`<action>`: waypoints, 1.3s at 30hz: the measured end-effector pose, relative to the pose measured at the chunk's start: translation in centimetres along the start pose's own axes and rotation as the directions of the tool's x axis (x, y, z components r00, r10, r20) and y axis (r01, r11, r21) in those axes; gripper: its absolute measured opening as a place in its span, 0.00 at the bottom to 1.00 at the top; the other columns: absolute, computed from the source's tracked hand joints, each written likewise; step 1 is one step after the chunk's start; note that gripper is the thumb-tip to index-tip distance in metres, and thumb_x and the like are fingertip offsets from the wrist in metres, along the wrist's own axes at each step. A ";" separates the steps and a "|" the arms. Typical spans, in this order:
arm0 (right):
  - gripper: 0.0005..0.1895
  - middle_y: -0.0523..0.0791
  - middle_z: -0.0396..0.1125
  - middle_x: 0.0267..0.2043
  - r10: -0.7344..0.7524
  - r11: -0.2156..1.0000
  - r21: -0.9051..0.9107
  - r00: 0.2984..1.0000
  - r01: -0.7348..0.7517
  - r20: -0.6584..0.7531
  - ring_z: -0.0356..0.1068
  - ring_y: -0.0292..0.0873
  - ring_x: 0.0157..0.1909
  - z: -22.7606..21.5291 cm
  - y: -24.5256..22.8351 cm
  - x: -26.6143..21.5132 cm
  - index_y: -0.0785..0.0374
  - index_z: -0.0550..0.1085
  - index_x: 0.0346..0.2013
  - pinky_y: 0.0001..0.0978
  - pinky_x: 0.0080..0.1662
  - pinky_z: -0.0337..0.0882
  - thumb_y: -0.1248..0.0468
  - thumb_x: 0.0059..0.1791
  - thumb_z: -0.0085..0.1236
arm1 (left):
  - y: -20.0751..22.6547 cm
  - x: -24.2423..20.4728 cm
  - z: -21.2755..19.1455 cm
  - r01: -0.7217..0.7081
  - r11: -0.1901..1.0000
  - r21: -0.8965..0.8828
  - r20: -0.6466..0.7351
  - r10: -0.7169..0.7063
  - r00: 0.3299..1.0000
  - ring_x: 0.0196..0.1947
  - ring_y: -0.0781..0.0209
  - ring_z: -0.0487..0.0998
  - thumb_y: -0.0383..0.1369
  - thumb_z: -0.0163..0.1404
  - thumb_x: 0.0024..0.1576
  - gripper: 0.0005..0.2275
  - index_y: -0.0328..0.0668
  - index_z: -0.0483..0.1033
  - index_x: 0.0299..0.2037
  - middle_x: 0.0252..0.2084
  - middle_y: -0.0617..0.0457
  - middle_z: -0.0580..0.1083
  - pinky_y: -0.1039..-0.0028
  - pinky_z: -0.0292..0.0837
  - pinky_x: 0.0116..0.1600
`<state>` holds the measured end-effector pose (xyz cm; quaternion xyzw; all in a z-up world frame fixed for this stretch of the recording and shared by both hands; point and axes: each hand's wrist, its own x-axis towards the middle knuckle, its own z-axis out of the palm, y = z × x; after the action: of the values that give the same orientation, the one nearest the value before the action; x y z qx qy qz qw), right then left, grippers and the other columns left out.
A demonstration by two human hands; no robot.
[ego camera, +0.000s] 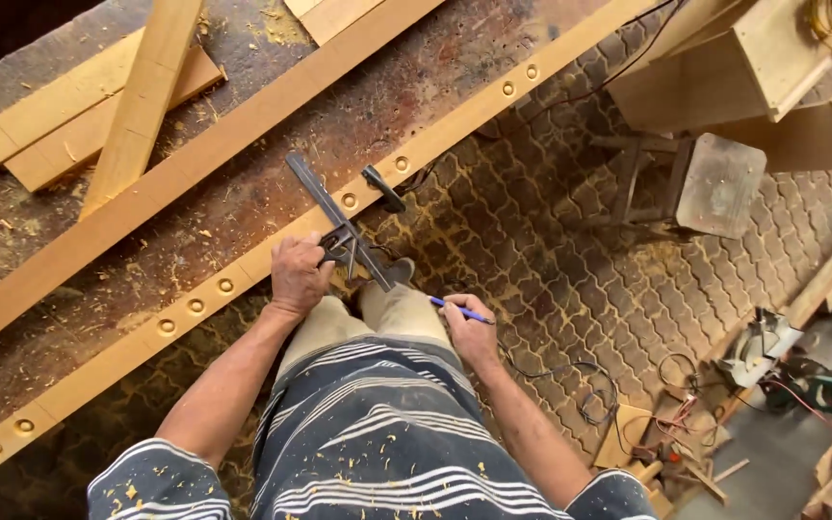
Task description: Mark measurements on wood using a square and pencil, then use a router to cut a channel or detail.
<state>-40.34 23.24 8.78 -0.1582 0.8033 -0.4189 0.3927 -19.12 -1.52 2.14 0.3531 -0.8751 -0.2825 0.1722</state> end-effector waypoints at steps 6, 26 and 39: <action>0.13 0.47 0.77 0.37 0.059 0.986 0.154 0.998 -0.060 0.014 0.74 0.35 0.36 -2.7 2.0 2.9 0.68 0.75 0.49 0.27 0.42 0.75 0.64 0.54 0.50 | 3.0 -0.9 -0.1 0.094 0.993 -0.073 -0.042 -0.097 0.994 0.44 0.46 0.74 0.33 0.62 0.46 0.09 0.35 0.77 0.27 0.44 0.46 0.79 0.59 0.68 0.53; 0.20 0.52 0.75 0.40 0.299 0.919 0.130 0.871 -0.373 0.390 0.76 0.42 0.38 -17.4 -2.2 25.7 0.67 0.73 0.53 0.36 0.43 0.79 0.55 0.54 0.49 | 19.8 15.8 14.1 -0.031 0.999 -0.040 -0.139 0.025 0.990 0.49 0.48 0.73 0.30 0.60 0.46 0.07 0.39 0.74 0.25 0.51 0.49 0.75 0.56 0.65 0.54; 0.19 0.48 0.75 0.43 0.328 0.940 -0.003 0.900 -0.342 0.288 0.73 0.37 0.38 -18.6 -0.2 27.7 0.67 0.74 0.55 0.29 0.42 0.75 0.56 0.57 0.47 | 18.4 17.8 16.2 -0.093 0.995 0.022 -0.203 0.096 0.974 0.48 0.55 0.71 0.31 0.50 0.50 0.03 0.42 0.74 0.27 0.52 0.50 0.74 0.64 0.65 0.53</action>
<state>-72.34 17.21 1.49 -0.0666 0.7434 -0.3371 0.5738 -49.13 2.64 2.66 0.3392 -0.8705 -0.2307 0.2721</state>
